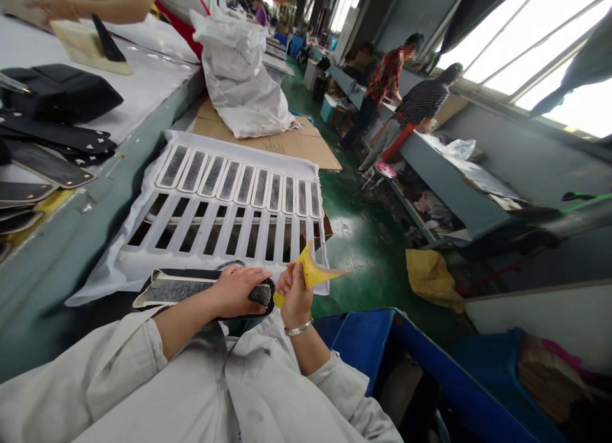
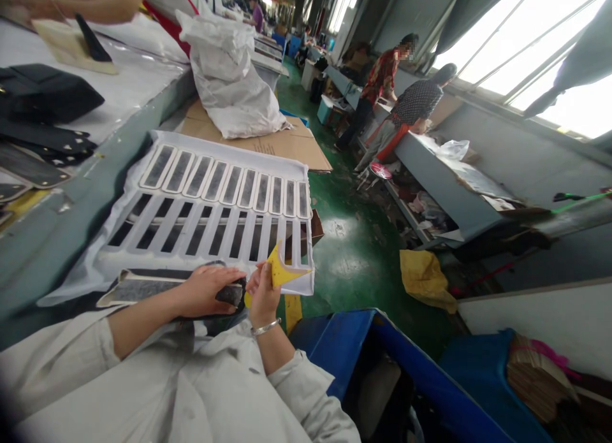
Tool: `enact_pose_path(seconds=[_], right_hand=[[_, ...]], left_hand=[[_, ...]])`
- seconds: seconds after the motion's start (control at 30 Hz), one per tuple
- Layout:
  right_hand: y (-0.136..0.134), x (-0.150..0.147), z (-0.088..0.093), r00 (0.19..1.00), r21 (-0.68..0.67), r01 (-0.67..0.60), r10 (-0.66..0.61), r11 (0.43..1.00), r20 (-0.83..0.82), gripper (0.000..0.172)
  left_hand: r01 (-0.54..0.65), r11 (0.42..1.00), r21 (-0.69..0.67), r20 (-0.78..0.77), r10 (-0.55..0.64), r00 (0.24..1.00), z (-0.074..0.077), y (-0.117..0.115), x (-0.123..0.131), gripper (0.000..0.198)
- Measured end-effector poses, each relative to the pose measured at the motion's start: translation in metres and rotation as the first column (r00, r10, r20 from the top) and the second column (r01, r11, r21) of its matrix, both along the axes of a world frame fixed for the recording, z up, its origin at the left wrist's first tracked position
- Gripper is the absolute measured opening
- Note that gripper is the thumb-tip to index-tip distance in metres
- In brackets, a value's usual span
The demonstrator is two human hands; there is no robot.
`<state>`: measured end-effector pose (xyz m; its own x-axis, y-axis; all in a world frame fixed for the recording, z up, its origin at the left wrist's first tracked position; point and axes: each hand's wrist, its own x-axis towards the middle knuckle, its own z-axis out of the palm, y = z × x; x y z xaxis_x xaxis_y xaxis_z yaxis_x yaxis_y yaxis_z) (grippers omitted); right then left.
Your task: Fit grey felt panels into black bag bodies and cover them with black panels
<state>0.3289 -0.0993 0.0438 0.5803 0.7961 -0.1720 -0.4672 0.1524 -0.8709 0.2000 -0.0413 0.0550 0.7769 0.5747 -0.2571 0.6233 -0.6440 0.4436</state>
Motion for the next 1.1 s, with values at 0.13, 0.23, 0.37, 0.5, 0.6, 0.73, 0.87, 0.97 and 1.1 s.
enact_pose_path(seconds=[0.13,0.23,0.37,0.5,0.6,0.73,0.87,0.97,1.1], right_hand=[[-0.004,-0.003,-0.003,0.993,0.012,-0.057,0.055,0.998,0.104,0.037],[-0.011,-0.004,-0.007,0.986,0.038,-0.126,0.121,0.991,0.117,0.035],[-0.008,-0.004,-0.010,0.967,-0.017,-0.209,0.209,0.978,0.146,0.038],[0.015,-0.006,-0.009,0.961,-0.127,-0.209,0.228,0.970,0.158,0.043],[0.020,-0.007,-0.007,0.958,-0.132,-0.215,0.235,0.968,0.166,0.043],[0.000,-0.005,-0.004,0.996,-0.034,-0.090,0.090,0.995,0.016,0.037],[-0.025,-0.008,-0.006,0.998,0.001,-0.004,0.004,1.000,-0.061,0.031],[-0.029,-0.012,-0.008,1.000,-0.014,0.004,-0.004,1.000,-0.030,0.032],[-0.025,-0.014,-0.011,1.000,-0.022,0.016,-0.016,1.000,-0.013,0.034]], left_hand=[[-0.002,1.000,0.014,0.028,0.002,1.000,-0.005,0.001,0.000,0.068],[-0.014,1.000,0.014,0.039,0.013,0.999,-0.010,0.001,0.000,0.067],[-0.001,1.000,0.009,0.071,0.000,0.997,-0.012,0.004,0.000,0.065],[0.017,1.000,0.015,0.071,-0.018,0.997,-0.007,0.006,0.002,0.058],[0.024,1.000,0.015,0.048,-0.024,0.999,-0.004,0.005,0.002,0.053],[0.015,1.000,-0.014,0.031,-0.015,0.999,0.000,0.003,0.001,0.061],[0.023,0.999,-0.035,0.009,-0.022,1.000,0.003,0.004,0.000,0.066],[0.030,0.999,-0.040,-0.002,-0.030,1.000,0.005,0.005,-0.001,0.068],[0.041,0.998,-0.040,0.010,-0.041,0.999,0.004,0.005,-0.001,0.069]])
